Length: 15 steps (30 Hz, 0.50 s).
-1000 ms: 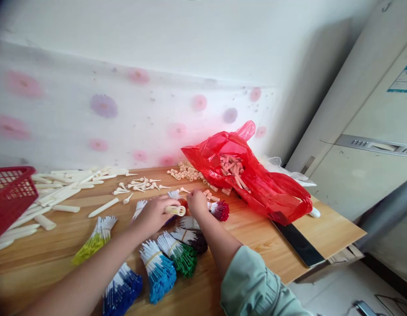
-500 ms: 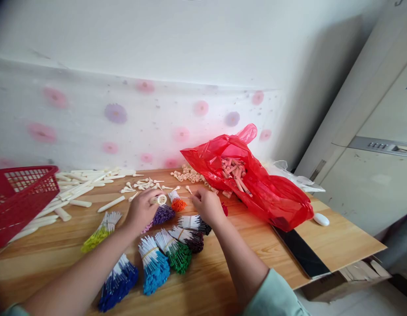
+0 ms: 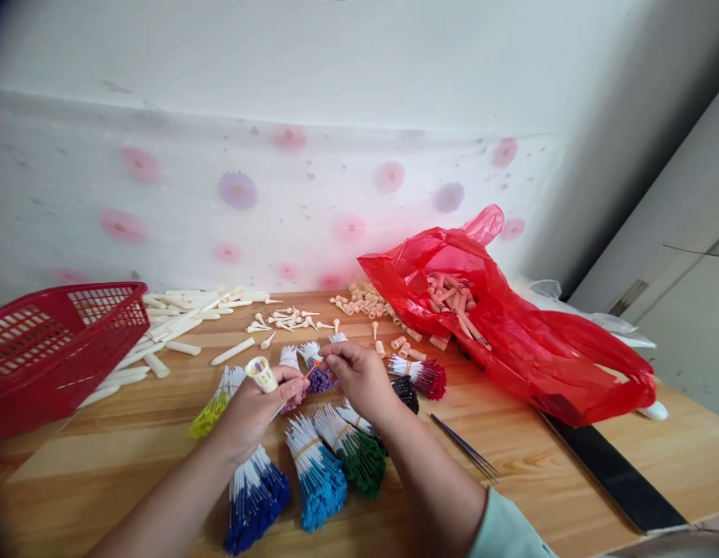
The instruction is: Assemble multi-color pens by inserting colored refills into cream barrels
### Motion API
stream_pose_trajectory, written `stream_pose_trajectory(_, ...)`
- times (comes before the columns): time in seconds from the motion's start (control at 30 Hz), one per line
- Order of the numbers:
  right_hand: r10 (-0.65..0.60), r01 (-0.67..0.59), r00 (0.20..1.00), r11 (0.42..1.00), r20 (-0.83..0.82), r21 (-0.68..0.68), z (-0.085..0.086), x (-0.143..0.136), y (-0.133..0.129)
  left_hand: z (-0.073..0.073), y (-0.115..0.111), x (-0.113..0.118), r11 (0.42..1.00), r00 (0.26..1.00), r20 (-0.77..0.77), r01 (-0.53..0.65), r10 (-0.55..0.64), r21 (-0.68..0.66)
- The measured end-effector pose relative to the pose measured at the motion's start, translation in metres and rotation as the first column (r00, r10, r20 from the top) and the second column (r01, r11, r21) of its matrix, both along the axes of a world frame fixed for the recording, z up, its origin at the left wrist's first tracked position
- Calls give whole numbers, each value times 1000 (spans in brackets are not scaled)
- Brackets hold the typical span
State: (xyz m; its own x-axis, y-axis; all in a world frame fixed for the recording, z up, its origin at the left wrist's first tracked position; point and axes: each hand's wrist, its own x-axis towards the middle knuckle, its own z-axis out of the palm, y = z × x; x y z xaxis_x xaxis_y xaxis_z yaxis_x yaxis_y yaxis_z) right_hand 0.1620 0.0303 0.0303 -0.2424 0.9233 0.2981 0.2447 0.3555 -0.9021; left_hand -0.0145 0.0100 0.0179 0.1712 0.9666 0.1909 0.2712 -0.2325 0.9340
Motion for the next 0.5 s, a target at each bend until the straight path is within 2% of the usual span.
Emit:
stream_pose_trajectory(0.13, 41, -47, 989, 998, -144, -40, -11, -10, -3, -20, -3, -4, 998, 991, 122, -49, 54, -47)
stream_pose_trajectory(0.23, 64, -79, 969, 995, -239, -55, -12, -14, -8, -26, -8, -5, 997, 983, 176, -48, 58, -65)
stream_pose_trajectory(0.3, 50, -67, 966, 996, -252, -59, -13, -15, -11, -27, -10, -5, 997, 987, 149, -52, 59, -49)
stream_pose_trajectory(0.4, 6, -11, 983, 1000, -185, -24, -14, -16, -15, -24, -13, -5, 997, 996, 65, -61, 58, 39)
stream_pose_trajectory(0.43, -8, 11, 992, 1000, -125, 28, -13, -14, -18, -22, -13, -5, 996, 998, 38, -54, 51, 75)
stream_pose_trajectory(0.5, -40, 37, 999, 976, 8, 216, -4, -6, -28, -18, -13, -4, 989, 999, 0, -38, 38, 143)
